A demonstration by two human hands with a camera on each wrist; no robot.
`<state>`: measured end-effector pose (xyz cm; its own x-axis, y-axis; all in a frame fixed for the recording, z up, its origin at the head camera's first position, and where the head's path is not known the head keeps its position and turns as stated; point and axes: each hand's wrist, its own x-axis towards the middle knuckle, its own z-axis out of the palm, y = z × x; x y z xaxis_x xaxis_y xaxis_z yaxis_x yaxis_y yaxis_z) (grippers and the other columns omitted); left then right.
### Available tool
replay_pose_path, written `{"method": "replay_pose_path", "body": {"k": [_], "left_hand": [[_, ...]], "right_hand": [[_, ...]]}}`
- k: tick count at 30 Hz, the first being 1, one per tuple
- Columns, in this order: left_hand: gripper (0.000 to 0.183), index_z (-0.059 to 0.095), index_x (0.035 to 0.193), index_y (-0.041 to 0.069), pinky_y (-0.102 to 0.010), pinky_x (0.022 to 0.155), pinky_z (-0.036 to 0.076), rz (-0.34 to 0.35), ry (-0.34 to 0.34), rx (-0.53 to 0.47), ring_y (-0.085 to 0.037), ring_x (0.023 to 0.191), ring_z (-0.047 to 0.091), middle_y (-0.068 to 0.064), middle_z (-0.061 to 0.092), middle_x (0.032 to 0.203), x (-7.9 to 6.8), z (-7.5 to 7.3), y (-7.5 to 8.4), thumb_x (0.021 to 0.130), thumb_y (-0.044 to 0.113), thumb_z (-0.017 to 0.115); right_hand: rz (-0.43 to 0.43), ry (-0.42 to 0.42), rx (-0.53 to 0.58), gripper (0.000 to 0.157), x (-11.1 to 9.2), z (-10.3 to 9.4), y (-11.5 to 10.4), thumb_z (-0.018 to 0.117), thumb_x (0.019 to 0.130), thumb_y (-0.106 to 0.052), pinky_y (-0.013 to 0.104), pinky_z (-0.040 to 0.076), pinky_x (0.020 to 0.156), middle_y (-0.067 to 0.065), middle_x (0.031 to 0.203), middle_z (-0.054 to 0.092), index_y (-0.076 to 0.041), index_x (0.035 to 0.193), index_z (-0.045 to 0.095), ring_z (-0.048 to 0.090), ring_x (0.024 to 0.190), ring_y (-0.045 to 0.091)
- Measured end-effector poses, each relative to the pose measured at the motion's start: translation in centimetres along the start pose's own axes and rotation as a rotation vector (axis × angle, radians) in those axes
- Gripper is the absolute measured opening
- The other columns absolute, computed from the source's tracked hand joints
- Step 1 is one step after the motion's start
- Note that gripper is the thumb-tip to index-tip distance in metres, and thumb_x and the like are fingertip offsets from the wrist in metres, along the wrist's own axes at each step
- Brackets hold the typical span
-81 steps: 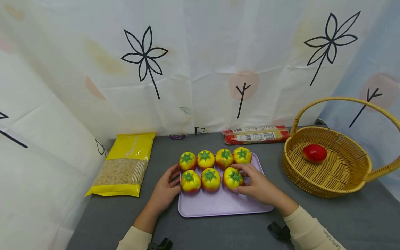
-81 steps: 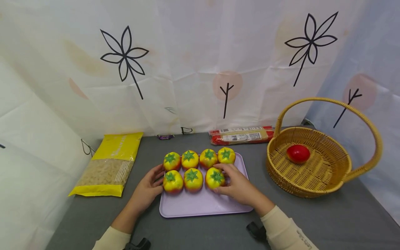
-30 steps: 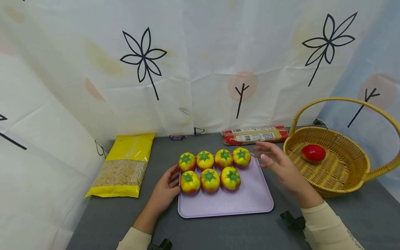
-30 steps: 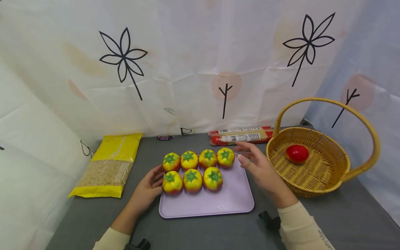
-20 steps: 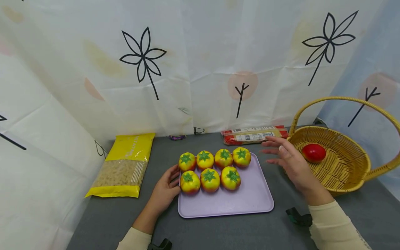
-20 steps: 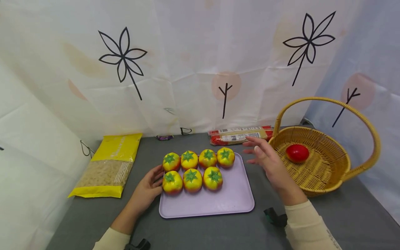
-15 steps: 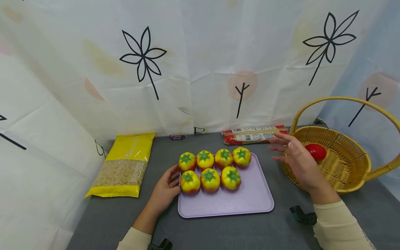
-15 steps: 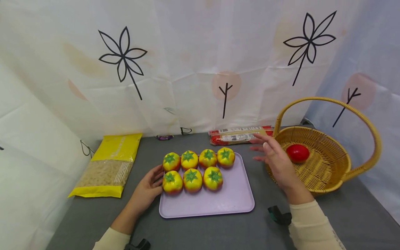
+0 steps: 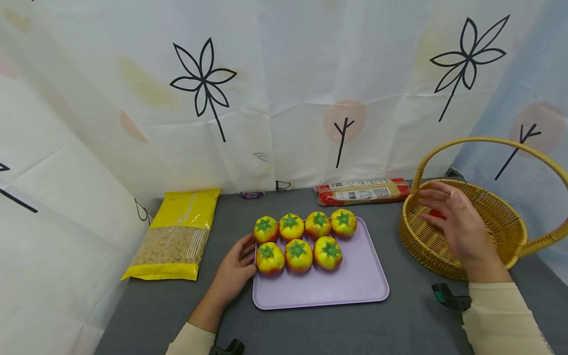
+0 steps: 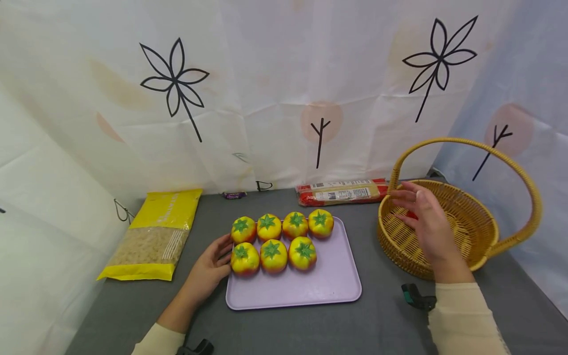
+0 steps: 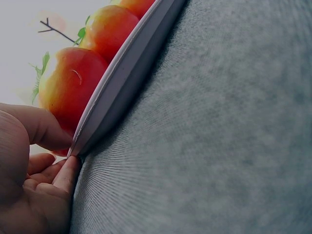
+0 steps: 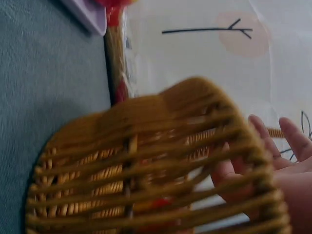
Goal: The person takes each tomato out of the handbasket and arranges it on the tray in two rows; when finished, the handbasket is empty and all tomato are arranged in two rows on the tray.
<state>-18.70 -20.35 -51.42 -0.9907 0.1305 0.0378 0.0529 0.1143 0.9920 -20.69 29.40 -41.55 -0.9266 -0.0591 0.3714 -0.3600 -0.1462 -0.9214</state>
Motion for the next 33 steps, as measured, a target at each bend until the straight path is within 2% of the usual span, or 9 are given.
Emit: {"method": "replay_pose_path", "body": {"k": [9,16,19,21,24,26,30,33], "left_hand": [[0.084,0.035,0.165,-0.005,-0.047,0.12,0.039,-0.001,0.001,0.004,-0.04,0.152,0.041,-0.023,0.039,0.168,0.0,0.0,0.0,0.086,-0.018,0.06],[0.085,0.034,0.165,-0.005,-0.047,0.12,0.039,-0.006,0.0,0.009,-0.039,0.152,0.041,-0.023,0.038,0.168,0.0,0.0,0.2,0.086,-0.017,0.061],[0.085,0.034,0.166,-0.005,-0.046,0.12,0.039,-0.009,0.0,0.014,-0.039,0.152,0.041,-0.023,0.038,0.168,-0.1,0.0,0.2,0.086,-0.017,0.061],[0.085,0.034,0.166,-0.005,-0.046,0.12,0.039,-0.012,0.001,0.014,-0.039,0.152,0.041,-0.022,0.039,0.168,-0.1,0.0,0.2,0.086,-0.017,0.061],[0.085,0.034,0.166,-0.005,-0.047,0.12,0.038,-0.012,0.0,0.008,-0.039,0.152,0.041,-0.023,0.038,0.168,-0.1,0.0,0.3,0.086,-0.017,0.062],[0.085,0.034,0.166,-0.004,-0.047,0.12,0.038,-0.016,0.002,0.008,-0.038,0.153,0.041,-0.022,0.038,0.168,-0.1,0.1,0.3,0.086,-0.017,0.061],[0.085,0.034,0.165,-0.005,-0.047,0.119,0.039,-0.015,0.006,0.022,-0.039,0.152,0.042,-0.023,0.039,0.168,-0.1,0.1,0.3,0.086,-0.017,0.061],[0.085,0.034,0.166,-0.004,-0.046,0.119,0.04,-0.014,0.006,0.026,-0.039,0.152,0.042,-0.022,0.039,0.168,-0.1,0.0,0.3,0.087,-0.017,0.061]], "right_hand": [[0.038,0.096,0.03,0.041,-0.2,-3.1,0.5,0.036,0.12,-0.028,0.021,0.054,0.095,0.004,0.143,0.057,-0.013,0.154,0.051,0.052,0.131,0.019],[0.026,0.174,-0.023,0.045,-0.5,-4.7,0.4,0.039,0.119,-0.032,0.02,0.049,0.09,0.0,0.141,0.06,-0.013,0.158,0.049,0.051,0.129,0.015],[0.054,0.23,-0.065,0.045,-0.5,-5.2,0.4,0.042,0.118,-0.035,0.018,0.046,0.098,-0.002,0.141,0.058,-0.017,0.158,0.05,0.05,0.129,0.012],[0.099,0.267,-0.103,0.046,-0.6,-5.4,0.5,0.044,0.118,-0.038,0.019,0.038,0.11,-0.005,0.142,0.056,-0.02,0.16,0.048,0.047,0.131,0.01],[0.172,0.307,-0.151,0.047,-0.6,-5.6,0.7,0.046,0.116,-0.042,0.033,0.018,0.127,-0.009,0.145,0.051,-0.025,0.16,0.047,0.04,0.138,0.012],[0.214,0.315,-0.177,0.046,-0.6,-5.6,0.8,0.046,0.116,-0.045,0.043,0.006,0.129,-0.01,0.147,0.048,-0.029,0.159,0.048,0.031,0.148,0.018],[0.264,0.292,-0.211,0.034,-0.4,-5.6,0.9,0.044,0.116,-0.047,0.05,-0.001,0.128,-0.009,0.153,0.04,-0.039,0.148,0.051,0.009,0.159,0.028],[0.298,0.241,-0.263,0.033,-0.2,-5.8,0.9,0.04,0.117,-0.046,0.058,-0.007,0.127,0.004,0.165,0.029,-0.041,0.149,0.048,-0.001,0.161,0.031]]}}
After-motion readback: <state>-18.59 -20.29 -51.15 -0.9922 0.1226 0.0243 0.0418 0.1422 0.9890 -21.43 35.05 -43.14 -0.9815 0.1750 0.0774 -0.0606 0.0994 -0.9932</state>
